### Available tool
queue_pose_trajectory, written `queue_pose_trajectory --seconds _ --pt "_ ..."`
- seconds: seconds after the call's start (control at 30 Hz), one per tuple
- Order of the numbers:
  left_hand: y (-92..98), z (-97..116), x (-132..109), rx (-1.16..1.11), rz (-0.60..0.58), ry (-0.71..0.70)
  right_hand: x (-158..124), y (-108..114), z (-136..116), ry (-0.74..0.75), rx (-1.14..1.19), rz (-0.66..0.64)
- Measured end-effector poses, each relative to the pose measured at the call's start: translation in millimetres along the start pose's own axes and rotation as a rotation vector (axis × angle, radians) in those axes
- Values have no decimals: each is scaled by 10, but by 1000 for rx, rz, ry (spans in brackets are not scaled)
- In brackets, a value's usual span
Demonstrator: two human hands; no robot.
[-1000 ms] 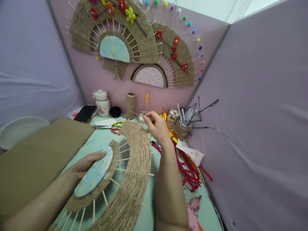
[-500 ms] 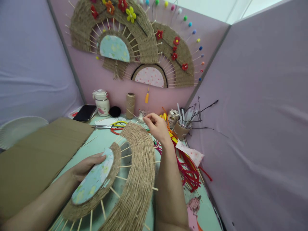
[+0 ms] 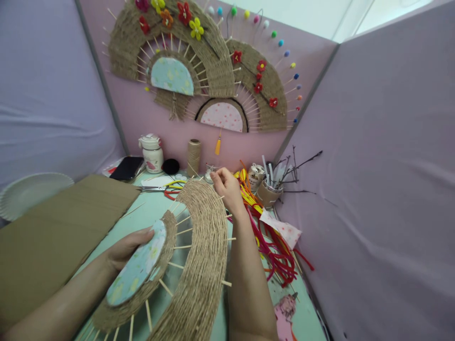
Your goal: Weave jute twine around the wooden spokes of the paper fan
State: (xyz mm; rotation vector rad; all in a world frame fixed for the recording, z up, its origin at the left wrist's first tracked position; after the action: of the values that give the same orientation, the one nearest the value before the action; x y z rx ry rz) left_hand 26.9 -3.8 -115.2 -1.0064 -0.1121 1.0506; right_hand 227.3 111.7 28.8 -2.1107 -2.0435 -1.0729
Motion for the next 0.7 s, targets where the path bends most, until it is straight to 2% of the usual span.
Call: queue_pose_trajectory --seconds 0.13,0.2,0.3,0.4,0.53,0.7 --pt "43 -2 9 -27 -36 -17 -4 -99 101 -63 113 -105" --pt "50 -2 15 -46 -96 -20 -30 -124 144 -99 206 -158" --pt "36 11 18 -87 -204 -22 -73 -96 154 -99 356 -190" --pt "36 38 17 -121 -247 -33 -119 -59 145 -92 479 -227" --pt "-6 38 5 -130 -278 -28 -167 -5 144 -88 492 -267" --pt "-40 -1 19 -130 -279 -14 -176 -60 177 -73 425 -364"
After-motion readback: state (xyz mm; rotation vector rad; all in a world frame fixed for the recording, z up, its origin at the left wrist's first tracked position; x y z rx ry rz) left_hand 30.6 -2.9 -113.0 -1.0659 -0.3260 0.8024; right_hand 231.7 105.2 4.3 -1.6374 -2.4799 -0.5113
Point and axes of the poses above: each hand's wrist, its own x-axis towards the middle knuckle, its own y-axis out of the back of the hand, z = x × y, the point moved 9 cm from there along x, towards the middle knuckle, and after that the axes turned 14 degrees about -x, right-handed, at the moved point
